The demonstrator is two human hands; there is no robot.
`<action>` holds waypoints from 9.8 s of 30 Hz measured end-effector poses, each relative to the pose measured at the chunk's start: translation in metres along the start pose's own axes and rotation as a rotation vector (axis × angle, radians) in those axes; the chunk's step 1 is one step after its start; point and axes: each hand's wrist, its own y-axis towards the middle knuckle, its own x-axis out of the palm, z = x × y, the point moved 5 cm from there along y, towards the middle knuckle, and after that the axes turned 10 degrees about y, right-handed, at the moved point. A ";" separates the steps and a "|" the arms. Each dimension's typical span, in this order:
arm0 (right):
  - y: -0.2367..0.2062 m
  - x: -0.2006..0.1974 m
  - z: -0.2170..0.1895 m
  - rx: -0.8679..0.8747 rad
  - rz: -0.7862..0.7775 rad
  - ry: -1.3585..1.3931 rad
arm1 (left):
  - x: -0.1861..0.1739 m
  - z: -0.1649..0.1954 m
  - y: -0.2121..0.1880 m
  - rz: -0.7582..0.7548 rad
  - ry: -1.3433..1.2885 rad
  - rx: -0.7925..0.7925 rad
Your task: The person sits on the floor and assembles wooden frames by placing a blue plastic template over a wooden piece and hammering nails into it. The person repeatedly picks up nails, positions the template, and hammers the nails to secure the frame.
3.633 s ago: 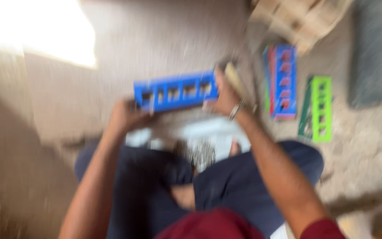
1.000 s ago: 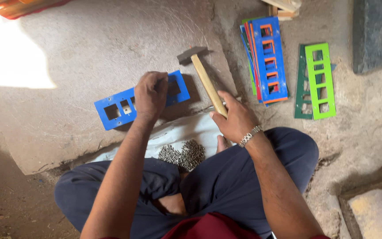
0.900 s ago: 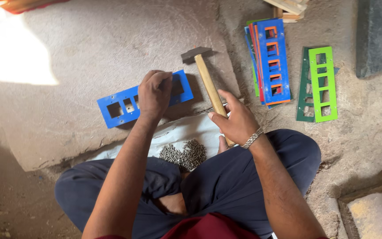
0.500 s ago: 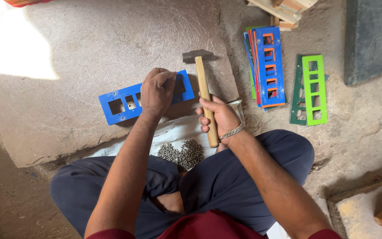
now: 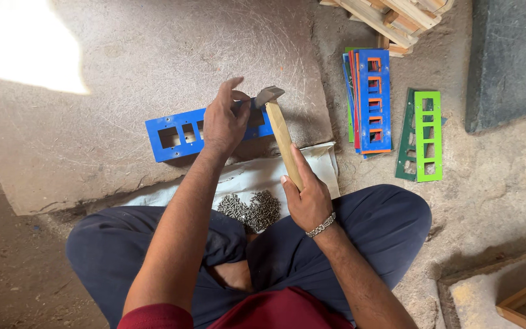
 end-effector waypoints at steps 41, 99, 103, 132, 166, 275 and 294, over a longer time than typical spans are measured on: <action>0.027 -0.038 -0.066 -0.239 0.044 -0.093 | 0.001 -0.013 0.001 0.029 -0.170 -0.131; 0.013 0.016 0.077 0.700 0.268 1.263 | -0.144 -0.031 -0.035 -0.501 0.576 -0.074; 0.011 0.016 0.077 0.723 0.279 1.267 | -0.123 -0.019 -0.029 -0.501 0.505 -0.039; 0.001 0.008 0.059 0.731 0.299 1.206 | 0.030 -0.019 -0.198 -0.791 0.569 0.184; -0.001 0.008 0.055 0.750 0.289 1.170 | 0.034 -0.022 -0.207 -0.832 0.583 0.163; 0.031 0.042 -0.070 -0.184 -0.115 -0.040 | -0.064 -0.078 -0.035 0.255 -0.140 -0.247; 0.029 0.058 -0.074 -0.239 -0.030 -0.013 | -0.061 -0.078 -0.037 0.335 -0.164 -0.254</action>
